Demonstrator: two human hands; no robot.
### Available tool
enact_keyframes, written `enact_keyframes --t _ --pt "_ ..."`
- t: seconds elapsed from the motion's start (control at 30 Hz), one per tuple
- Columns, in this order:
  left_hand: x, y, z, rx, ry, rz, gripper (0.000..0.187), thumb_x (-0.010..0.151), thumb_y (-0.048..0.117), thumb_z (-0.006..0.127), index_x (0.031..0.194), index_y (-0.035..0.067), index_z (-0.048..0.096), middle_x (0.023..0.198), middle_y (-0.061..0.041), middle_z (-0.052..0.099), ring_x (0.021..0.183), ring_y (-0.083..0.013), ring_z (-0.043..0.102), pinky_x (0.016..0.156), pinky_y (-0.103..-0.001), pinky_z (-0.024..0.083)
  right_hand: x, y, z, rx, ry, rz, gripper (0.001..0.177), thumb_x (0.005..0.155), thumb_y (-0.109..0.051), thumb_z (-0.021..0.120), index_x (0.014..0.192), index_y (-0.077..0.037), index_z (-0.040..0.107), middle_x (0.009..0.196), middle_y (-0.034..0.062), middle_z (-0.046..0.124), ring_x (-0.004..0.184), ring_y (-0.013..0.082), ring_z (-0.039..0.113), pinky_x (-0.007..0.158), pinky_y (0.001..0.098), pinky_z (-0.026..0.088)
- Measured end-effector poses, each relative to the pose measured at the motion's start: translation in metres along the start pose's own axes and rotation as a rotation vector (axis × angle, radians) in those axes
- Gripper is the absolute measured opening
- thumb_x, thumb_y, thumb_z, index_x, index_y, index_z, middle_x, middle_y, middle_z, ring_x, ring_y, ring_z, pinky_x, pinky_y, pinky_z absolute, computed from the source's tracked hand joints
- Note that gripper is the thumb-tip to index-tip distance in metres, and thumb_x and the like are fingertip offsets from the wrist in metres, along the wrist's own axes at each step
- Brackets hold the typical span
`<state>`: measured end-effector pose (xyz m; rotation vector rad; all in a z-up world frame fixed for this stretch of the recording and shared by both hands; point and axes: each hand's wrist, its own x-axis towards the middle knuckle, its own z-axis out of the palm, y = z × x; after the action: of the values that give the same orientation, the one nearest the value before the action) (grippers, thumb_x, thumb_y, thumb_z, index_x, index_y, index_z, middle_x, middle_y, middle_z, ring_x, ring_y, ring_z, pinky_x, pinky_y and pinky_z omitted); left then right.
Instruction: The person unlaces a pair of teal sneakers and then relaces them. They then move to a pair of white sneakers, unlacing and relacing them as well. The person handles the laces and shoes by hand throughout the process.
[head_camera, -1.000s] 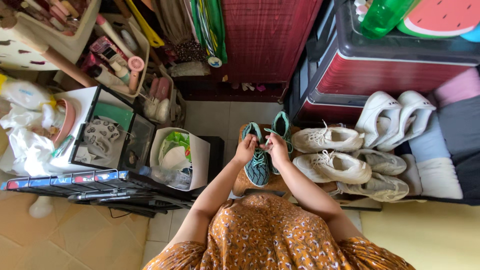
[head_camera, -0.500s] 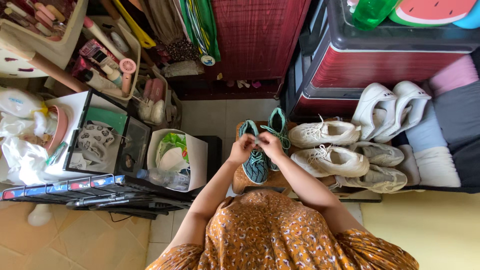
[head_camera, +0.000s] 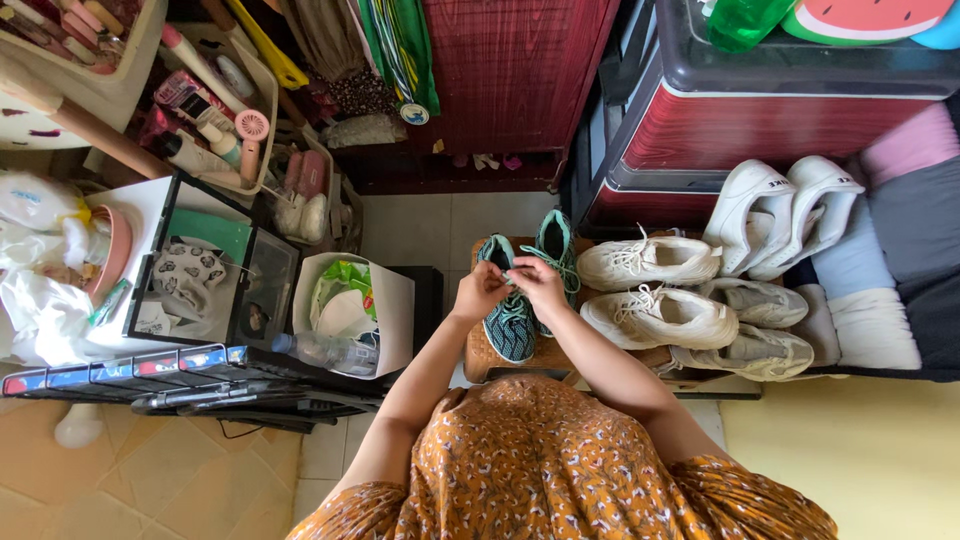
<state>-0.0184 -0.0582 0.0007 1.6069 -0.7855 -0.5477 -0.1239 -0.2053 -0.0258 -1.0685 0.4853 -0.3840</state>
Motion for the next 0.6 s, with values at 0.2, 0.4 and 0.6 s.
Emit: enact_keyframes --t 0.2,0.4,0.6 --pt "0.005 0.017 -0.015 0.259 -0.09 0.124 0.028 0.083 -0.001 0.074 0.107 0.001 0.061 0.098 -0.017 0.077 0.095 -0.0244 0.076 0.081 -0.034 0.061 -0.007 -0.039 -0.003 -0.689 -0.407 -0.221 0.02 0.088 0.0 0.076 0.103 -0.002 0.064 0.099 0.011 0.073 0.096 0.0183 0.075 0.084 0.0348 0.059" --pt "0.008 0.028 0.004 0.362 0.051 0.003 0.028 0.082 0.009 0.074 0.109 0.004 0.066 0.094 -0.016 0.077 0.089 -0.0291 0.077 0.08 -0.037 0.061 -0.02 -0.063 0.019 -1.334 -0.297 -0.761 0.029 0.086 0.002 0.065 0.112 -0.008 0.059 0.09 0.0136 0.073 0.092 0.0358 0.069 0.075 0.0447 0.057" --pt "0.017 -0.02 -0.001 0.191 0.031 -0.097 0.034 0.083 0.009 0.068 0.117 0.007 0.074 0.101 -0.013 0.08 0.094 -0.0259 0.078 0.082 -0.035 0.06 -0.032 -0.06 0.032 -1.277 -0.17 -0.844 0.036 0.078 0.0 0.068 0.113 -0.007 0.058 0.098 0.0163 0.061 0.086 0.0385 0.065 0.068 0.0462 0.056"
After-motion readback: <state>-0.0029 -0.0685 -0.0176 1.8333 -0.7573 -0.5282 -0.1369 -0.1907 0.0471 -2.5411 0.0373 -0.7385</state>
